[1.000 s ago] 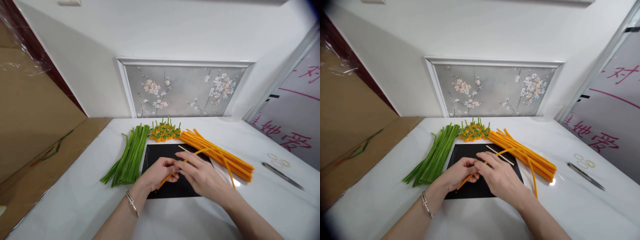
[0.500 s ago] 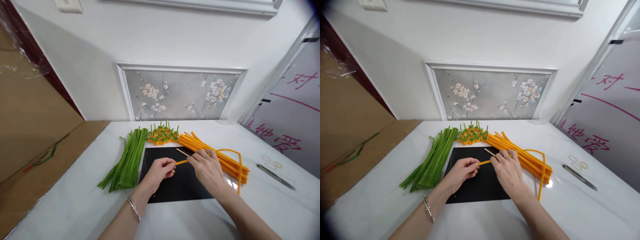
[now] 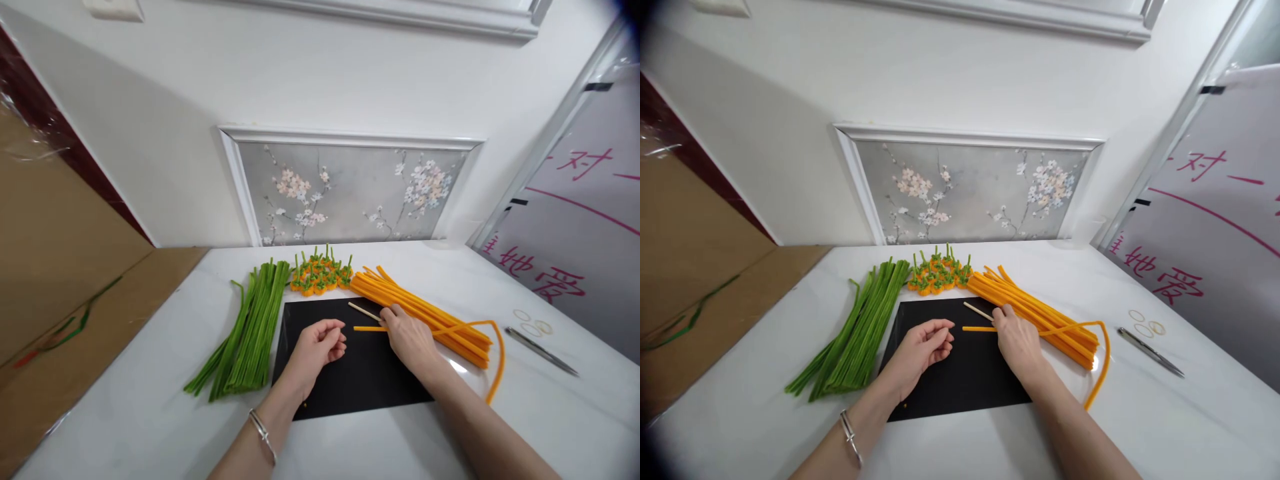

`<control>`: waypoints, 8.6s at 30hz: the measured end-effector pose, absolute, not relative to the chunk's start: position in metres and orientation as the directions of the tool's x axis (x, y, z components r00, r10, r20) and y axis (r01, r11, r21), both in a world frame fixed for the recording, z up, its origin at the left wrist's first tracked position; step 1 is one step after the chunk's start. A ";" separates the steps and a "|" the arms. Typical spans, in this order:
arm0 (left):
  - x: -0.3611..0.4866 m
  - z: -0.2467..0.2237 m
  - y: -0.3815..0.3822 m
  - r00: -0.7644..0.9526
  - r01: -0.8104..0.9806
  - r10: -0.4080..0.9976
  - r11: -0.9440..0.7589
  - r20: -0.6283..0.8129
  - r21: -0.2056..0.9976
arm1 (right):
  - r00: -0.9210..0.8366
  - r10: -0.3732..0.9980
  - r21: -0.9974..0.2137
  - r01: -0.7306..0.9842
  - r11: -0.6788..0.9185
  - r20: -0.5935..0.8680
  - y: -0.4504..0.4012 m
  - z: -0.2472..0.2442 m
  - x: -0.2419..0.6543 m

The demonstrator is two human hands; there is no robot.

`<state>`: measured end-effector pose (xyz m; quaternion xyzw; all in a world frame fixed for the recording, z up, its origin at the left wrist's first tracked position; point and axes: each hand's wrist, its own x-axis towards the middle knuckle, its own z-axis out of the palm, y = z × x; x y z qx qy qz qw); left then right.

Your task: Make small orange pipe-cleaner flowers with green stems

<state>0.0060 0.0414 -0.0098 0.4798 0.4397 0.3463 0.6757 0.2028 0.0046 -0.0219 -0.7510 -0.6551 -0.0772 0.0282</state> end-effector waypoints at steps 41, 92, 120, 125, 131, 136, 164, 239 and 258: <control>0.001 0.036 0.024 0.799 0.430 0.574 -0.338 -0.179 0.837 | -0.473 0.814 -0.555 0.599 0.577 0.337 -0.025 0.032 0.225; 0.004 0.037 0.022 0.736 0.380 0.666 -0.559 0.125 0.737 | -0.372 0.877 -0.697 0.540 0.472 0.306 -0.021 0.023 0.205; 0.001 0.023 0.028 0.695 0.597 0.680 -0.727 0.233 0.340 | -0.409 0.890 -0.177 0.879 0.444 0.201 -0.045 0.041 0.196; 0.000 0.025 0.028 0.675 0.546 0.697 -0.692 0.241 0.473 | -0.410 0.884 -0.074 0.897 0.435 0.223 -0.051 0.041 0.189; 0.000 0.026 0.026 0.696 0.537 0.673 -0.719 0.249 0.442 | -0.478 0.796 0.073 0.870 0.488 0.371 -0.059 0.046 0.179; 0.002 0.029 0.023 0.758 0.499 0.561 -0.827 0.332 0.259 | -0.415 0.720 0.029 0.875 0.482 0.556 -0.052 0.054 0.184; -0.001 0.030 0.021 0.687 0.391 0.516 -0.856 0.512 0.337 | -0.418 0.886 -0.171 0.876 0.451 0.199 -0.044 0.033 0.184; 0.000 0.030 0.023 0.830 0.338 0.484 -0.832 0.277 0.441 | -0.168 0.900 -0.418 0.841 0.344 0.403 -0.024 0.033 0.219; -0.007 0.036 0.025 0.623 0.526 0.675 -0.736 0.395 0.427 | -0.417 0.898 -0.267 0.858 0.439 0.139 -0.045 0.039 0.202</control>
